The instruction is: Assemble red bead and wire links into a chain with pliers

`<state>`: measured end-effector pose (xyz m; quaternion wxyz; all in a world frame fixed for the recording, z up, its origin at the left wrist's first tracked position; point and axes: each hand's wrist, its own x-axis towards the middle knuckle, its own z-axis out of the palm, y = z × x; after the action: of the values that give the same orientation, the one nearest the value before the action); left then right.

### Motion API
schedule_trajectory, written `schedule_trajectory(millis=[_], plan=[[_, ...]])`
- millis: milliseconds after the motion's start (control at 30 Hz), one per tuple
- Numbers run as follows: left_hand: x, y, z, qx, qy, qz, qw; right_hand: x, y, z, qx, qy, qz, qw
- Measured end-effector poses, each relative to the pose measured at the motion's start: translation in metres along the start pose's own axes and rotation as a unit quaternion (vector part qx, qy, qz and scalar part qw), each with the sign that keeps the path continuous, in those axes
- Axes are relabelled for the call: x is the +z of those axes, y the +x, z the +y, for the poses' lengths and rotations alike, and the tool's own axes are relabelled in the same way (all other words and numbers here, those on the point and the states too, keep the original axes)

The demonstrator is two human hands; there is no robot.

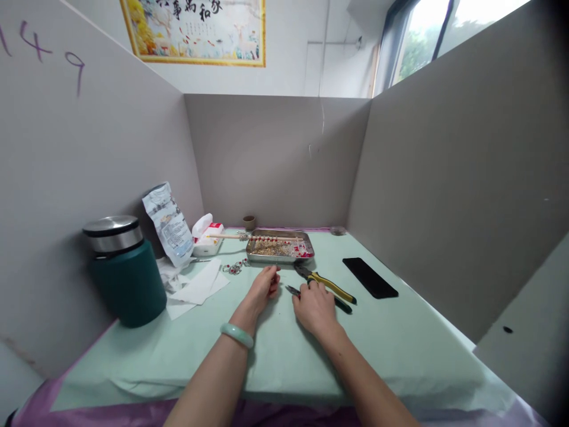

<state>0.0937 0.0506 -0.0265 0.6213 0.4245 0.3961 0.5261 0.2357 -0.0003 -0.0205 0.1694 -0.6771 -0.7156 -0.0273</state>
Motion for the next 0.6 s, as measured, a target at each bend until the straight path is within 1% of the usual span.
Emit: schedule_trajectory(millis=[67,133,200,233,267,300,333,367,433,467,600], plan=[[-0.001,0.000,0.000,-0.003,0.009,-0.016,1.000,0.003,-0.001,0.000,0.002,-0.005,0.030,1.000],[-0.001,-0.001,0.000,-0.007,0.015,-0.036,0.999,0.003,0.000,0.000,0.003,0.015,0.067,0.998],[-0.001,-0.002,0.001,-0.007,0.016,-0.058,0.998,0.000,0.007,0.001,-0.009,0.083,0.095,0.992],[-0.001,-0.003,0.001,-0.005,0.016,-0.068,0.998,-0.001,0.012,0.001,-0.018,0.149,0.099,0.984],[0.000,-0.004,0.001,-0.003,0.016,-0.078,0.997,-0.002,0.019,0.001,-0.027,0.229,0.091,0.969],[0.000,-0.005,0.001,0.000,0.016,-0.086,0.996,-0.002,0.025,0.001,-0.032,0.316,0.074,0.945],[0.001,-0.005,0.001,0.003,0.017,-0.092,0.996,0.000,0.032,0.001,-0.030,0.406,0.055,0.912],[0.001,-0.006,0.002,0.006,0.017,-0.098,0.995,0.003,0.039,0.000,-0.031,0.450,0.041,0.891],[0.001,-0.006,0.002,0.010,0.017,-0.104,0.994,0.012,0.049,-0.001,-0.026,0.503,0.030,0.863],[0.001,-0.006,0.002,0.010,0.017,-0.105,0.994,0.016,0.052,-0.002,-0.022,0.519,0.030,0.854],[0.003,-0.005,0.000,0.001,0.015,-0.112,0.994,0.027,0.051,-0.003,0.001,0.586,0.034,0.809]])
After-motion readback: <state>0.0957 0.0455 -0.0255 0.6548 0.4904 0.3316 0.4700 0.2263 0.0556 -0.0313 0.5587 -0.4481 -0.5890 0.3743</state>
